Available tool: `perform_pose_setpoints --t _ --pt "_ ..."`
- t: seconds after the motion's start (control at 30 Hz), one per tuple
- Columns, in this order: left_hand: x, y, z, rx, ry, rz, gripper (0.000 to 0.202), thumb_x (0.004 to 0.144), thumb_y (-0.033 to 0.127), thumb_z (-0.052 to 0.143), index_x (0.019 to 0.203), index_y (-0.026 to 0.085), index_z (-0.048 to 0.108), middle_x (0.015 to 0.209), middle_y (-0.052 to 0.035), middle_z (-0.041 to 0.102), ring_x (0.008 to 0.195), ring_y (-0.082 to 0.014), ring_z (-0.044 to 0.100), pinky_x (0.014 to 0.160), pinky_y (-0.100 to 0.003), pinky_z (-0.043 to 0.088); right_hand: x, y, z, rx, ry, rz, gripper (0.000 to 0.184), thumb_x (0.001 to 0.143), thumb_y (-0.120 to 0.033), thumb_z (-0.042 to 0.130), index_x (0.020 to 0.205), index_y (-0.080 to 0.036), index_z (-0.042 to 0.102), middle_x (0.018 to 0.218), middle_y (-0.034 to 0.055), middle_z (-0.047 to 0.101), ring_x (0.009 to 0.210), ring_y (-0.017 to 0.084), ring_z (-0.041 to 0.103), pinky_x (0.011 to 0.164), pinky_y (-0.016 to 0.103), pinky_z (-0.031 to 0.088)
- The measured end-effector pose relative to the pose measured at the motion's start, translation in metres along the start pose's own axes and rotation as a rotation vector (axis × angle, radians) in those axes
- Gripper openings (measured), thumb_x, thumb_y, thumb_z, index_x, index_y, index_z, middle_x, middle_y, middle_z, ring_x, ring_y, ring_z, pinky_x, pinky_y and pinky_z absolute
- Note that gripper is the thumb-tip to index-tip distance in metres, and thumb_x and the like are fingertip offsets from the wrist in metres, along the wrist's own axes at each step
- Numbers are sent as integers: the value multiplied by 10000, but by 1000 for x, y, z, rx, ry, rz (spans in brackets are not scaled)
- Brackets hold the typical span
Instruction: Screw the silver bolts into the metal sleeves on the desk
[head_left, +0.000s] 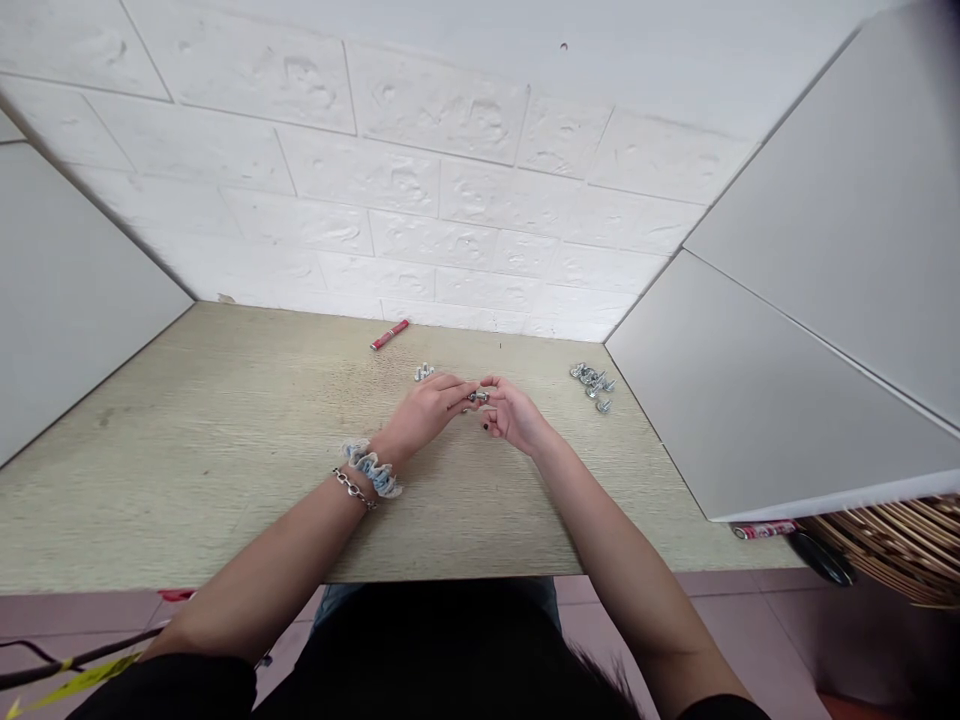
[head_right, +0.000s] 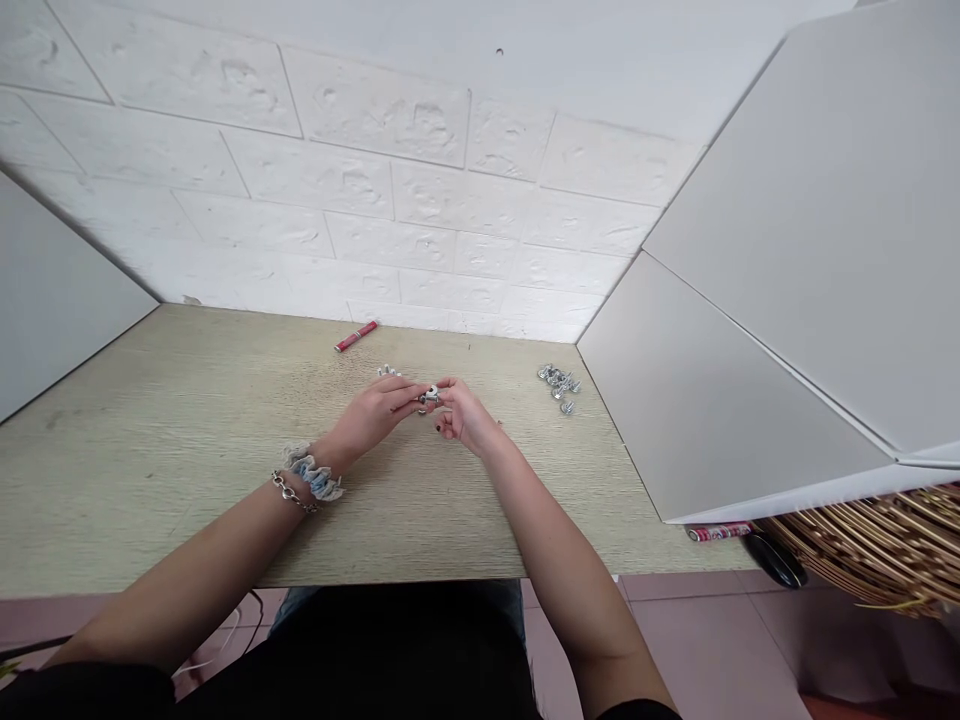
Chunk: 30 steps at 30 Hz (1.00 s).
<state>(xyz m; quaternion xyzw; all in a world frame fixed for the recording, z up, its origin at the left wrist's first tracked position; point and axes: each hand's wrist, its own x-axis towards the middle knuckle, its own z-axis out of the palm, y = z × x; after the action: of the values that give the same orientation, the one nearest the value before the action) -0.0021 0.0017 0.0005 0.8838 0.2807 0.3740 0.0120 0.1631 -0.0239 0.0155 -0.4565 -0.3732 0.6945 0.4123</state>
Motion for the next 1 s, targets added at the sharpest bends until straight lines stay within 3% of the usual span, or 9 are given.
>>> perform_pose_setpoints --t 0.03,0.1,0.17,0.23,0.33,0.57,0.73,1.0 --pt "0 1 0 -1 2 3 251 848 289 473 1031 172 597 843 -55 623 815 -147 562 734 -268 445 1 1 0 -14 9 29 190 738 -381 453 830 -217 425 634 -25 547 400 70 401 356 181 243" --pt "0 2 0 7 7 15 245 848 279 475 1029 168 596 843 -55 623 813 -147 562 733 -269 445 4 5 1 -86 32 94 377 800 -532 328 702 -186 439 520 -15 485 370 75 386 342 192 245" --pt "1 2 1 16 11 27 241 844 279 480 1018 161 598 846 -56 622 807 -146 562 729 -267 446 5 9 1 -161 46 131 532 793 -643 242 565 -183 383 408 -24 378 349 83 378 339 201 261" --pt "1 2 1 19 11 37 244 841 287 484 1015 158 597 848 -56 622 801 -145 561 724 -264 447 5 12 0 -184 41 123 561 775 -678 248 500 -193 314 354 -38 291 342 91 378 347 208 285" --pt "1 2 1 18 5 44 247 841 277 485 1025 151 592 843 -58 621 801 -147 558 722 -266 449 4 12 0 -131 6 100 528 780 -636 338 490 -198 283 356 -50 256 362 98 393 361 212 307" --pt "0 -3 -1 -1 1 -15 237 846 253 480 1032 156 590 873 -62 628 821 -156 558 739 -288 454 7 12 2 55 -71 9 378 760 -518 493 622 -176 410 493 -42 401 489 97 475 519 242 419" --pt "0 -6 -2 -8 25 -26 250 842 287 485 1022 154 597 863 -68 634 801 -161 569 724 -290 462 7 13 0 51 -109 -109 312 726 -466 566 756 -176 457 630 -17 513 571 98 510 583 260 427" --pt "5 2 -9 -102 42 -154 232 827 321 509 940 162 635 790 -46 642 711 -135 564 674 -246 439 11 15 -6 -55 -115 -230 344 687 -466 611 789 -176 455 722 -11 552 609 86 533 640 271 440"
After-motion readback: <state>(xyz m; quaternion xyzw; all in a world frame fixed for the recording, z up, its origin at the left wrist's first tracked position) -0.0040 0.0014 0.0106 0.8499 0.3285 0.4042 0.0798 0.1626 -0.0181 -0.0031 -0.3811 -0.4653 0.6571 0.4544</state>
